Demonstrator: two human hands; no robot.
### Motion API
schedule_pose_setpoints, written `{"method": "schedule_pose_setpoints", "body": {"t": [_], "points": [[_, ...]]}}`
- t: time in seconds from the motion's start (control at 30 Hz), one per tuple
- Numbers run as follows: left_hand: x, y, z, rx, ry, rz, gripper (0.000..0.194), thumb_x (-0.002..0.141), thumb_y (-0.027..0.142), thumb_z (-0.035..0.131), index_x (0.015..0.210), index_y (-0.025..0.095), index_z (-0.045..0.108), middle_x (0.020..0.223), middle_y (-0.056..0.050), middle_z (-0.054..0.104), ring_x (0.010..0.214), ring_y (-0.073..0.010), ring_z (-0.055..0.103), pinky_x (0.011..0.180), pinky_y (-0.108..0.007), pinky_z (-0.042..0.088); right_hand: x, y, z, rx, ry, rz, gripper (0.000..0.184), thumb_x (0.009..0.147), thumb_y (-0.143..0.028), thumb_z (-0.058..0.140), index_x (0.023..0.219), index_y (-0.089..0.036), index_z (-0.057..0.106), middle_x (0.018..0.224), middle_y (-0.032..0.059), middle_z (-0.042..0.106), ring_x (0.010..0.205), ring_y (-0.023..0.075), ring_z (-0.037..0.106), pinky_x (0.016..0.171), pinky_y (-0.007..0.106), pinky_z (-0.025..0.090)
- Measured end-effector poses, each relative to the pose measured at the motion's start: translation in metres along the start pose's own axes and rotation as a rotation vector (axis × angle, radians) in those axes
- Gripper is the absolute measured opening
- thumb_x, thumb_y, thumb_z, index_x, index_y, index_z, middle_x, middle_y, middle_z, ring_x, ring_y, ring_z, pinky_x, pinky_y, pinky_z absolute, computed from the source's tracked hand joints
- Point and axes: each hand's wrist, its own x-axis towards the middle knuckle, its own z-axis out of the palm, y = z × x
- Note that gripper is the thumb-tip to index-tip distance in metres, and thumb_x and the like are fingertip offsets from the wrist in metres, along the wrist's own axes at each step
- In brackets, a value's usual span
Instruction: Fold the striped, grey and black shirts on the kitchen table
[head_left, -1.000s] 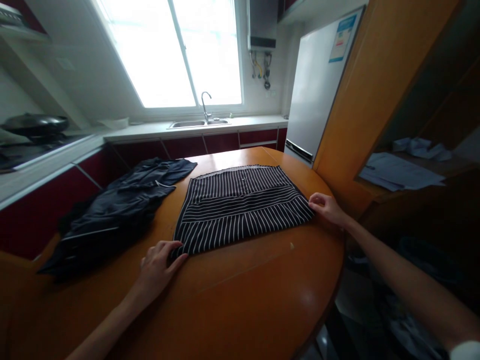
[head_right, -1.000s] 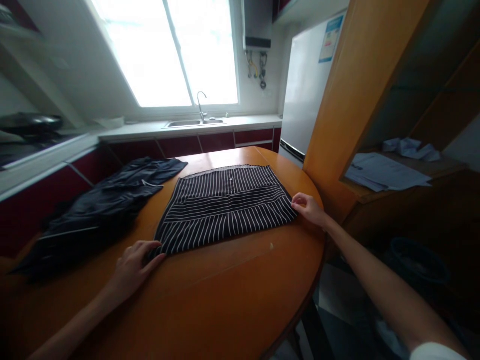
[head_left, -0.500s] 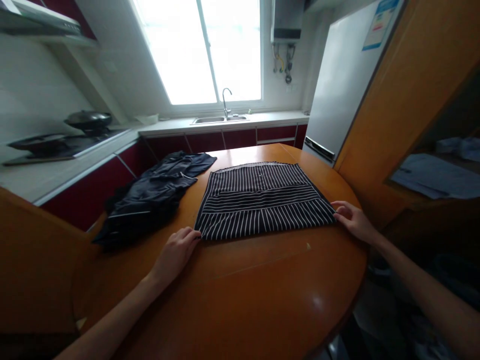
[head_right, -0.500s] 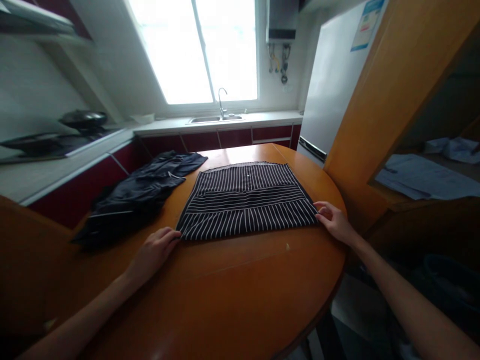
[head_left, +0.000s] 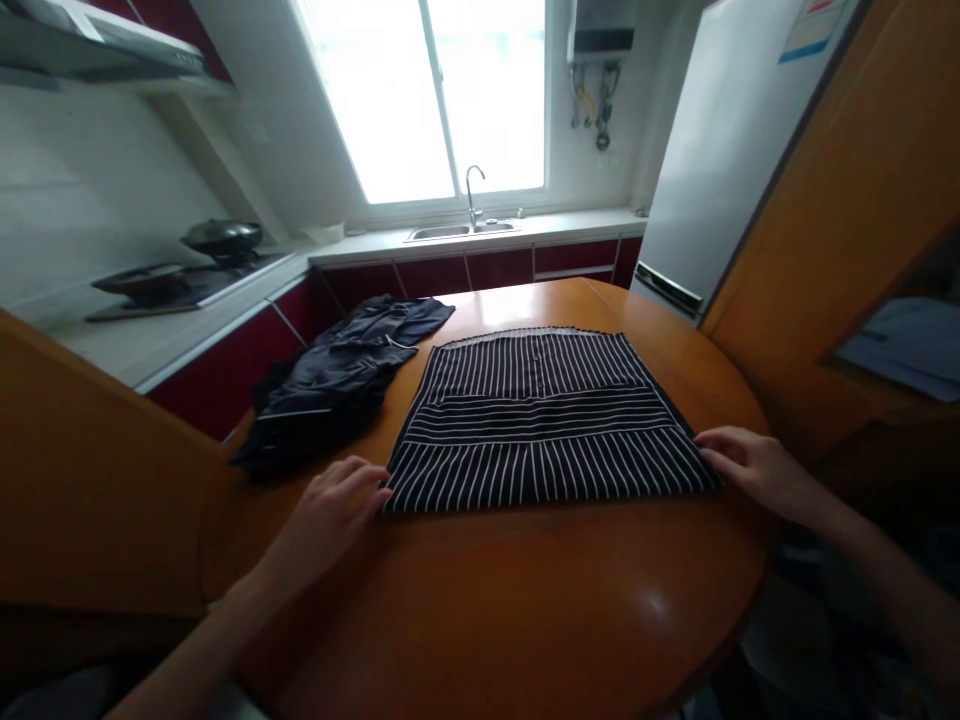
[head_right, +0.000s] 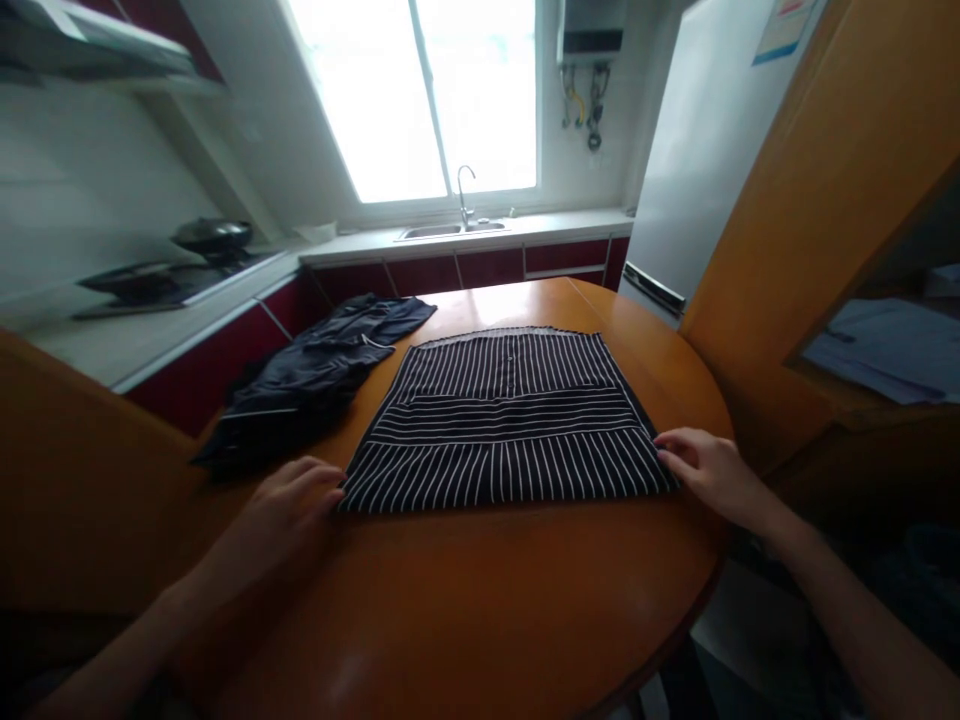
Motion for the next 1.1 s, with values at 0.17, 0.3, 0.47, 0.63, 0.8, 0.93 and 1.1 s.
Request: {"method": "schedule_pose_setpoints", "body": {"t": [0.17,0.3,0.47,0.63,0.8,0.93,1.1], "points": [[0.097,-0.024,0.018,-0.162,0.022,-0.021,0.034,0.093,0.046,0.052,0.109,0.021,0.069,0.109,-0.009,0.070,0.102,-0.0263,0.064,0.097,-0.041,0.049,0.093,-0.012,0.016,0.024,0.059,-0.093,0.032,0.083,-0.043,0.060,0.100,-0.020,0.074,0.104,0.0119,0.075,0.095,0.0283,0.069,0.090,0.041,0.053],[0.161,-0.042,0.058,-0.261,-0.067,-0.053,0.037,0.086,0.046,0.055,0.105,0.018,0.071,0.098,-0.009,0.071,0.084,-0.0227,0.064,0.085,-0.037,0.051,0.155,-0.006,0.038,0.065,-0.100,-0.082,0.035,0.080,-0.045,0.060,0.095,-0.017,0.075,0.097,0.0127,0.076,0.089,0.0284,0.070,0.084,0.040,0.054],[0.171,-0.056,0.090,-0.297,-0.073,-0.019,0.035,0.084,0.050,0.058,0.090,0.018,0.071,0.081,-0.004,0.066,0.073,-0.0193,0.059,0.071,-0.031,0.047,0.164,0.015,0.047,0.070,-0.171,-0.108,0.041,0.083,-0.055,0.060,0.088,-0.018,0.077,0.091,0.0092,0.077,0.087,0.0274,0.070,0.082,0.038,0.053],[0.168,-0.063,0.093,-0.281,-0.109,-0.041,0.032,0.084,0.050,0.057,0.082,0.019,0.067,0.079,-0.003,0.066,0.076,-0.0208,0.060,0.072,-0.031,0.044,0.154,0.020,0.042,0.058,-0.223,-0.085,0.041,0.082,-0.057,0.063,0.087,-0.020,0.077,0.088,0.0068,0.076,0.083,0.0252,0.068,0.078,0.035,0.051],[0.172,-0.059,0.087,-0.235,-0.089,-0.117,0.035,0.090,0.050,0.049,0.082,0.019,0.064,0.085,-0.005,0.067,0.081,-0.0221,0.061,0.075,-0.032,0.044,0.153,0.016,0.039,0.080,-0.149,-0.067,0.044,0.082,-0.061,0.060,0.080,-0.019,0.074,0.081,0.0072,0.074,0.078,0.0245,0.066,0.074,0.035,0.050],[0.169,-0.049,0.085,-0.045,-0.133,-0.151,0.033,0.094,0.043,0.046,0.081,0.019,0.065,0.093,-0.008,0.068,0.092,-0.0252,0.062,0.083,-0.037,0.044,0.152,0.015,0.043,0.028,-0.118,-0.025,0.040,0.081,-0.059,0.061,0.077,-0.020,0.073,0.078,0.0072,0.074,0.076,0.0250,0.066,0.074,0.036,0.051],[0.163,-0.023,0.069,0.147,-0.080,-0.077,0.034,0.098,0.041,0.047,0.113,0.019,0.067,0.118,-0.013,0.066,0.114,-0.0319,0.059,0.098,-0.047,0.042,0.153,0.007,0.044,-0.200,-0.043,0.027,0.029,0.085,-0.046,0.057,0.082,-0.022,0.074,0.090,0.0071,0.076,0.090,0.0284,0.068,0.089,0.046,0.049]]}}
